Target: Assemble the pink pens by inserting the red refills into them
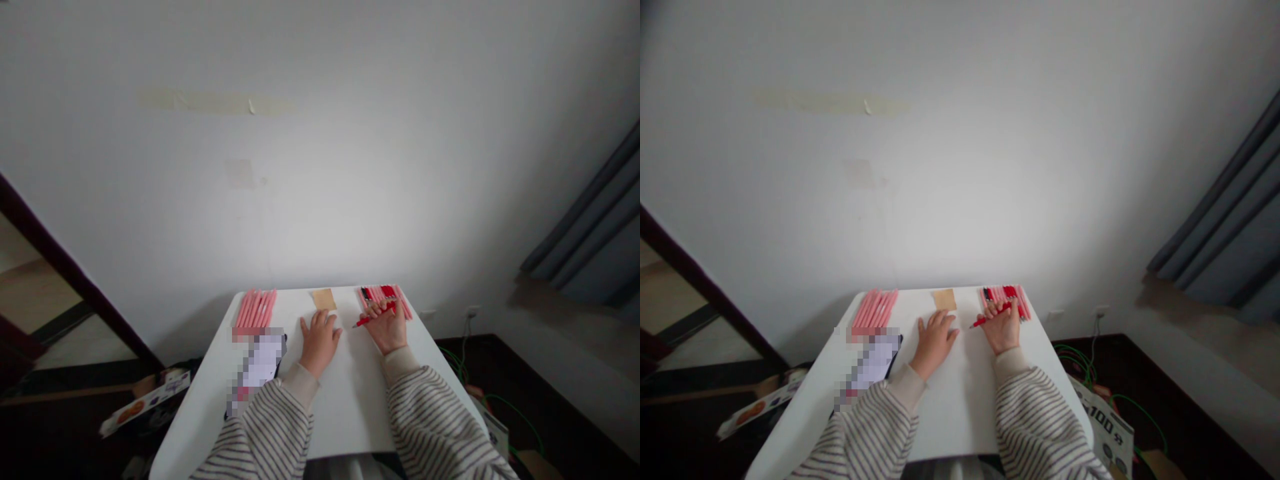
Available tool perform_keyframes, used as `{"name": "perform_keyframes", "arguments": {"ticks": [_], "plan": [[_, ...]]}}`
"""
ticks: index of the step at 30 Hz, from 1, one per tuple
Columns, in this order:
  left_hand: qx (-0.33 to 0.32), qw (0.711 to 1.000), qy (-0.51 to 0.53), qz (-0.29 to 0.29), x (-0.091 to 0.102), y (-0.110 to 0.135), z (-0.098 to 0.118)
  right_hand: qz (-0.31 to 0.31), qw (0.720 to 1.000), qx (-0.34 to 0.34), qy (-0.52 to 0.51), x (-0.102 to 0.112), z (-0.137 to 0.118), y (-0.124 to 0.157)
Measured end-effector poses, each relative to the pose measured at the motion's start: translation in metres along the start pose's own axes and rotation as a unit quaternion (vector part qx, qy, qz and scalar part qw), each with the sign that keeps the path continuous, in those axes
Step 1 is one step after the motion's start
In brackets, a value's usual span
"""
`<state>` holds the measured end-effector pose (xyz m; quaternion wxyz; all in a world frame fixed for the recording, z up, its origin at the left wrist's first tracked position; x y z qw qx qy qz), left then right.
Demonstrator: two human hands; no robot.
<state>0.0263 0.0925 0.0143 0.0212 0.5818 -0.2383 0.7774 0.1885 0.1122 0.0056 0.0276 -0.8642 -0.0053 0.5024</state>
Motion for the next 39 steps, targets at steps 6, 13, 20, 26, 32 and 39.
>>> {"name": "perform_keyframes", "arguments": {"ticks": [6,13,20,26,32,39], "plan": [[-0.002,1.0,0.0,0.003,0.001,0.0,0.0,0.001,1.0,-0.002,0.001,-0.001,-0.001,0.001],[-0.002,1.0,0.011,0.009,0.001,0.0,-0.001,-0.009,1.0,-0.006,-0.026,-0.002,0.0,0.001],[-0.006,1.0,0.02,0.012,0.001,0.0,-0.001,-0.002,1.0,0.002,-0.009,0.001,-0.001,-0.001],[0.002,0.999,0.032,0.014,0.003,0.001,-0.002,0.024,0.999,0.011,-0.033,0.011,0.001,-0.006],[0.018,0.999,0.032,0.02,0.008,-0.002,-0.005,0.056,0.998,0.032,0.024,0.02,-0.003,-0.007],[0.071,0.995,-0.025,0.066,0.021,-0.004,-0.024,0.051,0.99,0.086,0.104,0.013,-0.012,-0.005]]}}
Point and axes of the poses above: each hand's wrist, its own y-axis away from the middle knuckle, its own x-axis out of the back of the hand, z = x × y, the point moved 10 cm from there along -y, towards the middle knuckle, and after that the axes turned 4 degrees about -x, right-handed, at the moved point
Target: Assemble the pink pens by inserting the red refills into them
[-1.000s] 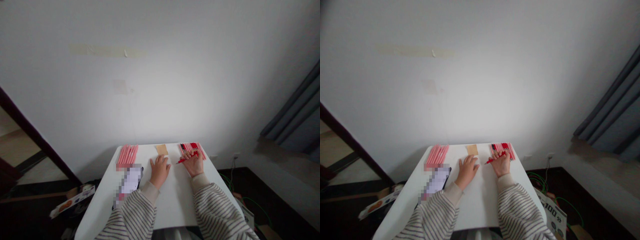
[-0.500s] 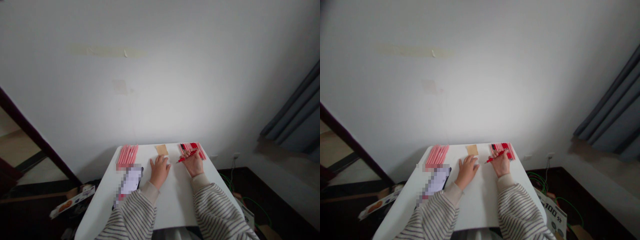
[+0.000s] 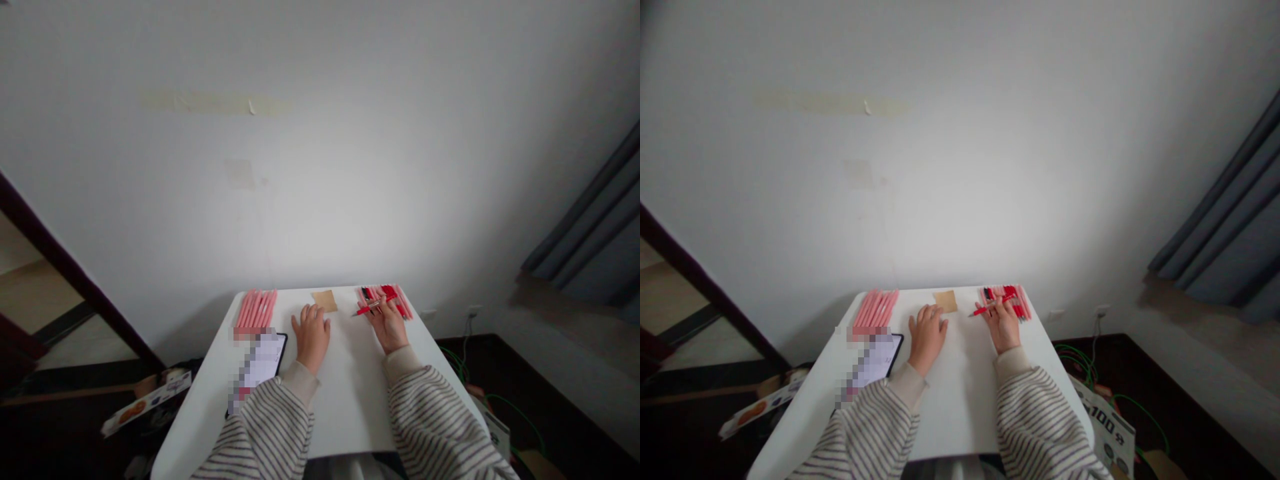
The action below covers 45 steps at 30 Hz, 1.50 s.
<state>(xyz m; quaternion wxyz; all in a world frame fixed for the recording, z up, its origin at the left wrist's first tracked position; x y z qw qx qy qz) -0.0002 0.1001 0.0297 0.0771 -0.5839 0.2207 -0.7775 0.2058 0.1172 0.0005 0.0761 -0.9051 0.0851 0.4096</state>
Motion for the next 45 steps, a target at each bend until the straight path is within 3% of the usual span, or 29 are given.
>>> {"name": "perform_keyframes", "arguments": {"ticks": [9,17,24,28,39,45], "plan": [[0.012,1.0,-0.003,-0.012,-0.008,0.001,-0.007,0.086,0.981,0.054,0.164,0.018,-0.006,-0.005],[0.018,1.0,0.005,-0.005,-0.005,-0.002,-0.008,0.048,0.962,0.059,0.262,0.003,-0.007,0.0],[0.007,0.999,0.041,-0.032,-0.005,-0.004,-0.002,0.067,0.95,0.087,0.292,0.004,-0.013,0.001],[0.013,0.998,0.052,-0.032,-0.005,-0.003,-0.002,0.031,0.95,0.087,0.298,-0.008,-0.015,0.006],[0.004,0.997,0.074,-0.028,-0.007,-0.003,0.0,-0.03,0.873,0.181,0.453,-0.029,-0.017,0.012],[-0.001,0.995,0.096,-0.039,-0.011,-0.004,0.001,-0.034,0.87,0.185,0.456,-0.033,-0.012,0.015]]}}
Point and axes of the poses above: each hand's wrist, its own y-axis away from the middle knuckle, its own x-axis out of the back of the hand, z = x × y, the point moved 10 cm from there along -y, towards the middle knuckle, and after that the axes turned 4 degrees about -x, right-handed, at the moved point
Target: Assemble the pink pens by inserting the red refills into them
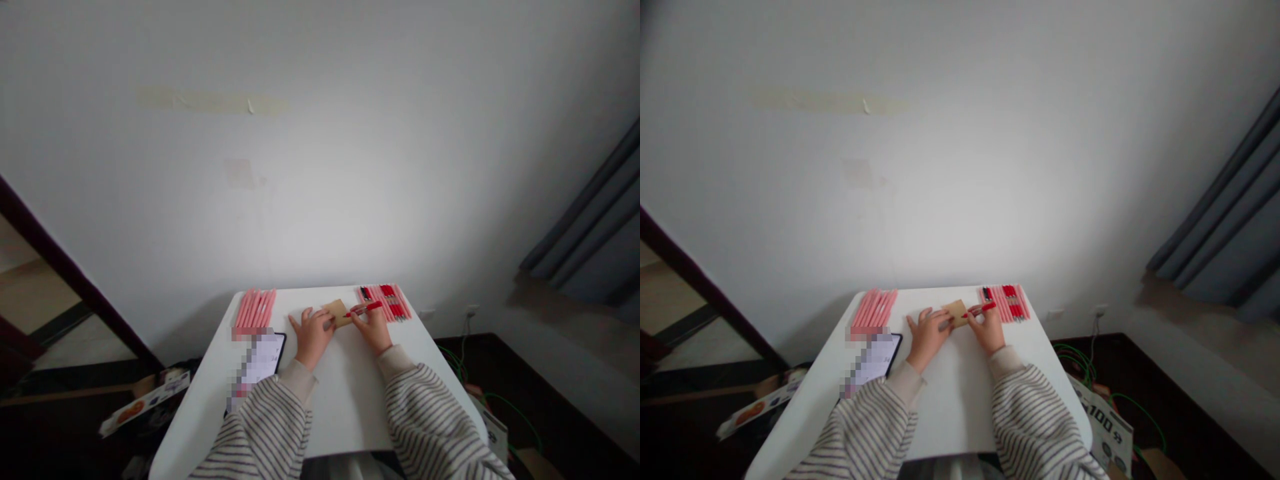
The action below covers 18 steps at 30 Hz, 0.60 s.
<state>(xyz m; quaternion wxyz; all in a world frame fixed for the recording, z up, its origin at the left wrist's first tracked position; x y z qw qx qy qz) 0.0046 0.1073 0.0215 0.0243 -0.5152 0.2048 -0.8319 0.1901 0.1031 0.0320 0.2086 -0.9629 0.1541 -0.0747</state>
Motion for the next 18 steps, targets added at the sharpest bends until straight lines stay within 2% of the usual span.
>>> {"name": "perform_keyframes", "arguments": {"ticks": [8,12,18], "plan": [[0.006,1.0,-0.011,-0.002,-0.001,-0.001,-0.001,-0.037,0.998,0.018,0.041,-0.009,-0.008,0.002],[0.01,1.0,-0.004,0.004,0.001,0.001,0.0,-0.027,0.998,0.019,0.045,-0.008,-0.004,0.002],[0.011,1.0,-0.005,0.002,0.0,0.001,-0.002,-0.063,0.994,0.038,0.084,-0.016,0.002,0.005]]}}
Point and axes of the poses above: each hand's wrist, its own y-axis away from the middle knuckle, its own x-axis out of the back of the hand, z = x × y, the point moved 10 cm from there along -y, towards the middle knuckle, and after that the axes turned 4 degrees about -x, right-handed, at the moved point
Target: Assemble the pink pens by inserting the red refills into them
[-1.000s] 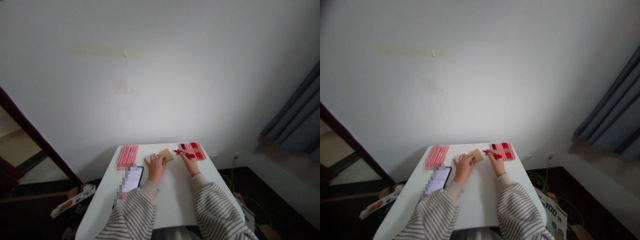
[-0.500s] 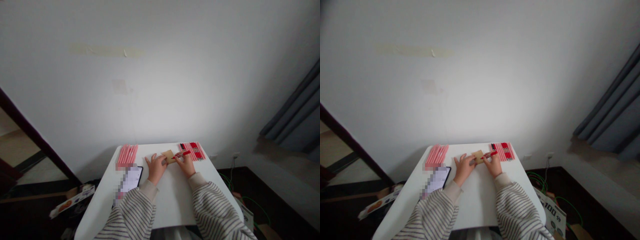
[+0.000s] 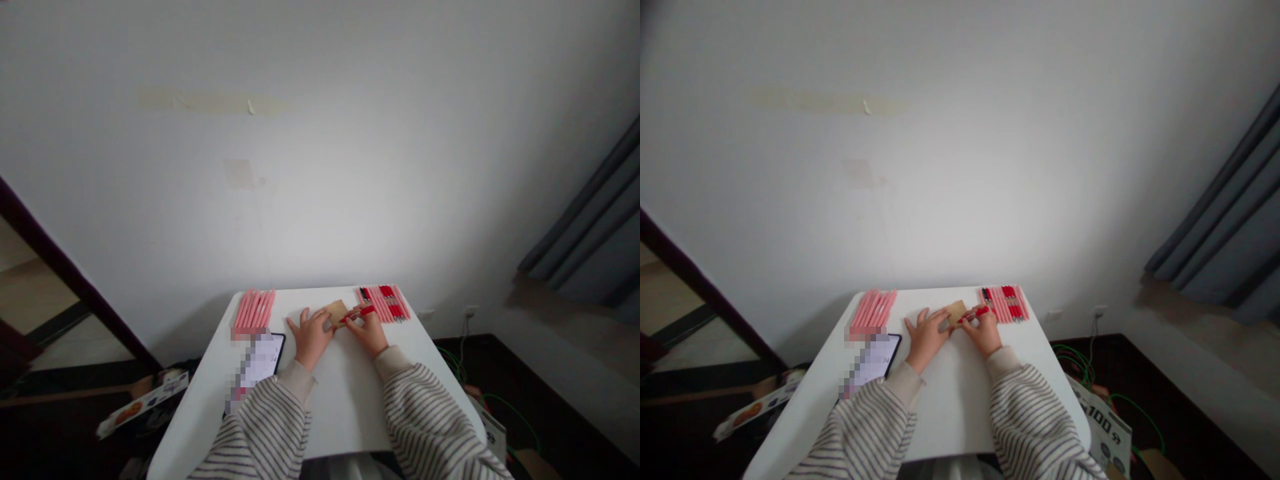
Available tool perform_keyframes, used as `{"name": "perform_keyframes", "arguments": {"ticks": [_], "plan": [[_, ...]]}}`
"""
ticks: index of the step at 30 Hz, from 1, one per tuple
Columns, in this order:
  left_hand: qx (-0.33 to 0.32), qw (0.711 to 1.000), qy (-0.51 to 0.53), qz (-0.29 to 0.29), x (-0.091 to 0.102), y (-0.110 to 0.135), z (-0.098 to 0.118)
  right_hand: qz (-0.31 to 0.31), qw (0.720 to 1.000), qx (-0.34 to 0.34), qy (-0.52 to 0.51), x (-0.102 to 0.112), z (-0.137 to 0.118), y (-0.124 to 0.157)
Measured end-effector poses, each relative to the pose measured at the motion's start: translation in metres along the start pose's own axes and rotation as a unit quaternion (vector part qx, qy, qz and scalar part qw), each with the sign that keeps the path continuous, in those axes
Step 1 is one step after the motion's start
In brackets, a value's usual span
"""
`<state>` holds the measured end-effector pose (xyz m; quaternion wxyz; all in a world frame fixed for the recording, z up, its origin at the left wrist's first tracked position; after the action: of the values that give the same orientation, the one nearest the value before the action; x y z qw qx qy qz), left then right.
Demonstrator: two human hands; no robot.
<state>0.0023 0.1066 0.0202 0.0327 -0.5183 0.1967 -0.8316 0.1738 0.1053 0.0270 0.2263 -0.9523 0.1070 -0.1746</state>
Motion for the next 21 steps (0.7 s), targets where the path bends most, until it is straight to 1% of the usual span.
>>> {"name": "perform_keyframes", "arguments": {"ticks": [5,10,17,21], "plan": [[0.013,1.0,-0.005,-0.026,-0.002,0.001,-0.001,-0.005,0.998,0.008,0.066,-0.004,0.007,0.001],[0.014,1.0,-0.005,-0.021,0.001,0.002,0.0,-0.02,0.996,0.023,0.086,-0.008,0.009,0.001],[0.019,0.999,-0.014,-0.031,0.001,0.002,0.001,-0.035,0.992,0.033,0.113,-0.012,0.006,0.002],[0.017,1.0,-0.012,-0.023,0.002,0.002,0.001,-0.031,0.99,0.035,0.135,-0.013,0.004,0.003]]}}
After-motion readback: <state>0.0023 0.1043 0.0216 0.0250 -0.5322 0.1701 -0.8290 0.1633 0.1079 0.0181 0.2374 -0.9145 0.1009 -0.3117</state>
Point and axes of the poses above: each hand's wrist, its own y-axis away from the middle knuckle, its own x-axis out of the back of the hand, z = x × y, the point moved 10 cm from there along -y, towards the middle knuckle, and after that the axes turned 4 degrees about -x, right-handed, at the moved point
